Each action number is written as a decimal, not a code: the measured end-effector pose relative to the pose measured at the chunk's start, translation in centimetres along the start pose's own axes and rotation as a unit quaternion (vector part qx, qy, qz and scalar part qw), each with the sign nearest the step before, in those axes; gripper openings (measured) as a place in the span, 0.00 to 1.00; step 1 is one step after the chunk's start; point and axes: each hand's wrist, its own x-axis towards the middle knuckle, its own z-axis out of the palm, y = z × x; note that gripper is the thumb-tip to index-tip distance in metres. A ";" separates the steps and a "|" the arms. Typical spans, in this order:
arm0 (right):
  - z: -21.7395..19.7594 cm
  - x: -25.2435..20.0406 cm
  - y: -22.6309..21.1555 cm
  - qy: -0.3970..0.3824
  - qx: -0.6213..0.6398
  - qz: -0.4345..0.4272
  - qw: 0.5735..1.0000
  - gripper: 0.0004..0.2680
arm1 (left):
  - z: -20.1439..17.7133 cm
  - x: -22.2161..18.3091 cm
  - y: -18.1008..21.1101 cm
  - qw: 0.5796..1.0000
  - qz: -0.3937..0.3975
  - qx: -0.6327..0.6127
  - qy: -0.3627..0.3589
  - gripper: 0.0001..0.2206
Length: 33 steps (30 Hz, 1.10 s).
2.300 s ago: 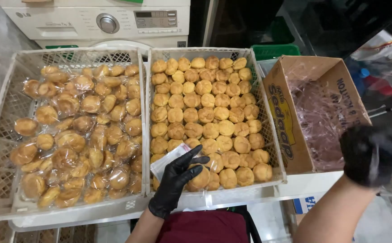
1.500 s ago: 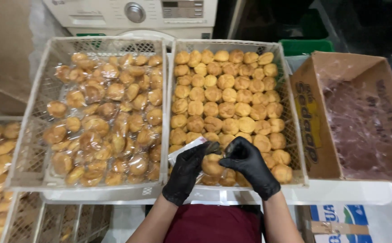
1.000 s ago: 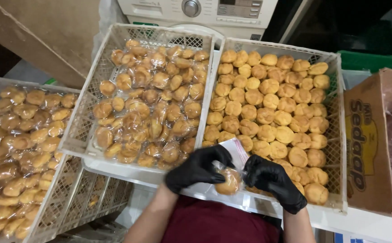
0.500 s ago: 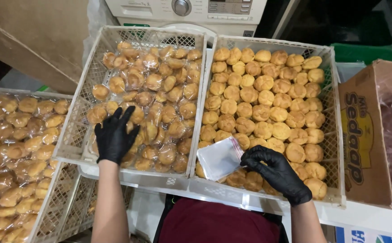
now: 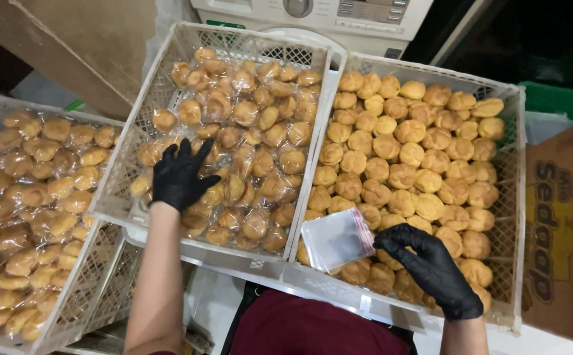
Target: The person is individually packaging small pastries into plastic bags from a large storage crate.
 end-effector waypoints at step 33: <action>-2.1 24.5 -3.3 0.047 -0.325 -0.076 0.941 0.24 | 11.7 -8.1 25.2 0.949 0.267 -0.007 0.166 0.29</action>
